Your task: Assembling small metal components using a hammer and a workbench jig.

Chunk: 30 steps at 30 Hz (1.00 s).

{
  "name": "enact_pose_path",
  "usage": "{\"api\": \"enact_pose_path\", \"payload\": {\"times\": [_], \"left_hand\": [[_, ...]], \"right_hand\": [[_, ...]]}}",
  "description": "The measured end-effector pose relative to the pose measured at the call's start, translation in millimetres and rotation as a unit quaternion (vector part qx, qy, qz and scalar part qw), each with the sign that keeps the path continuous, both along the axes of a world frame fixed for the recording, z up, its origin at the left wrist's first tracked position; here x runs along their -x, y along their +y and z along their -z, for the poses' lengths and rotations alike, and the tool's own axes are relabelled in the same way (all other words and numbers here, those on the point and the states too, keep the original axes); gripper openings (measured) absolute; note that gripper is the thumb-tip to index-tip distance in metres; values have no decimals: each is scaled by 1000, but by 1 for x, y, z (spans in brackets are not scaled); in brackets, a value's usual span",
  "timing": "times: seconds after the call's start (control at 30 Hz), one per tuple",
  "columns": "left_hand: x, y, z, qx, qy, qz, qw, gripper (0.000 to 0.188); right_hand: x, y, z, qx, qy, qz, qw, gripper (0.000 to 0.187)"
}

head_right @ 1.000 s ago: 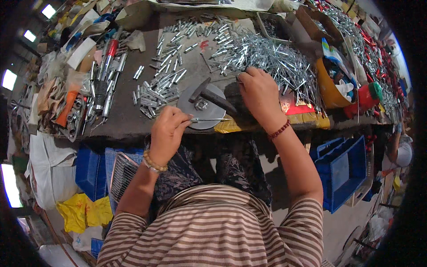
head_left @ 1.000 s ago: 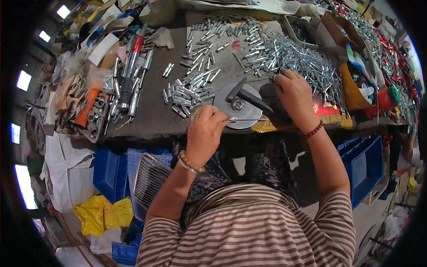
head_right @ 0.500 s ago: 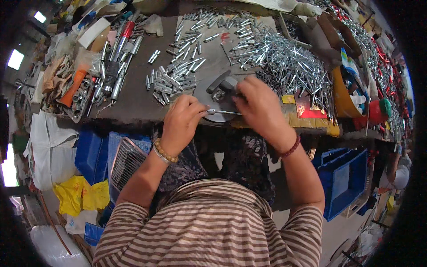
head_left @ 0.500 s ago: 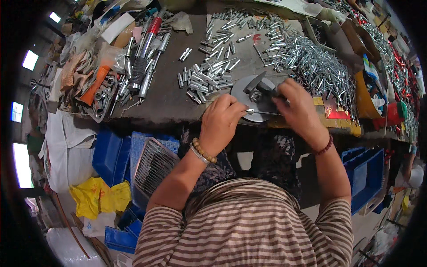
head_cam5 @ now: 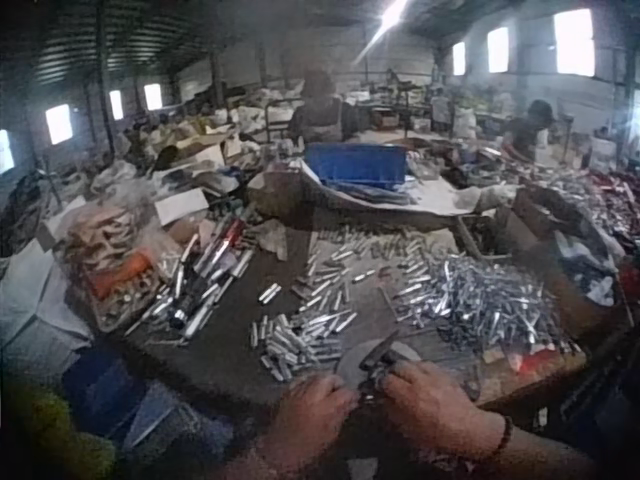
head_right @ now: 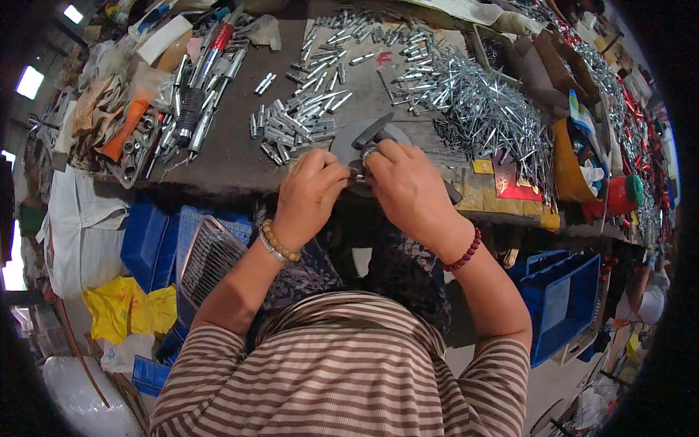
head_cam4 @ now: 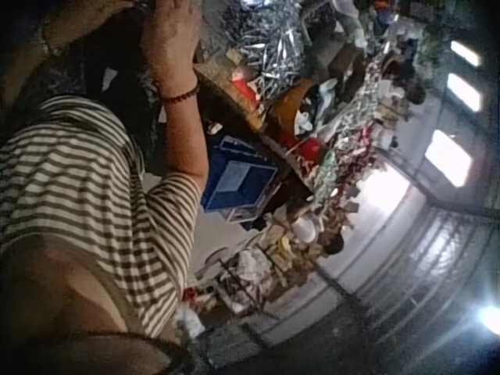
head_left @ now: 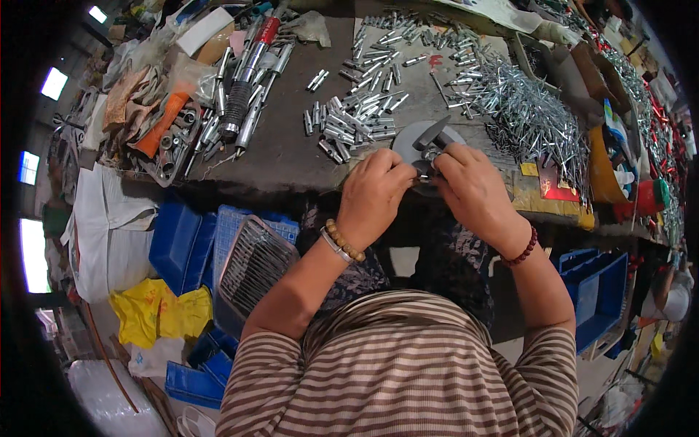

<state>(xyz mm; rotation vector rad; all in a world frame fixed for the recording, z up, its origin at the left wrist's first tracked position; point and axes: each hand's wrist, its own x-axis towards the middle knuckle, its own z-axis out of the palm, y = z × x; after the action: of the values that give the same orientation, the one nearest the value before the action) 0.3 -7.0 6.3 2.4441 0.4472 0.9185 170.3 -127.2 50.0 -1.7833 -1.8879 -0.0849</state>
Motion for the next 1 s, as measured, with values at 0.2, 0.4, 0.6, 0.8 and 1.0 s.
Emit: {"api": "enact_pose_path", "payload": {"times": [0.2, 0.4, 0.6, 0.8, 1.0], "left_hand": [[1, 1, 1, -14, 1, -2, 1000, 13], [0, 0, 1, -1, -4, -3, 1000, 14], [-2, 3, 5, -12, -2, 1, 1000, 15], [-2, 1, 4, 3, 7, -6, 1000, 13], [-1, 0, 2, 25, 1, -6, 1000, 10]], "right_hand": [[3, 8, -16, 30, -103, -33, 994, 14], [3, 7, -10, 24, -117, -30, 992, 13], [10, 13, -21, 38, -180, -43, 982, 13], [3, 7, 3, 17, -104, -4, 994, 17], [-19, -28, 7, -18, -54, 171, 984, 31]]}}
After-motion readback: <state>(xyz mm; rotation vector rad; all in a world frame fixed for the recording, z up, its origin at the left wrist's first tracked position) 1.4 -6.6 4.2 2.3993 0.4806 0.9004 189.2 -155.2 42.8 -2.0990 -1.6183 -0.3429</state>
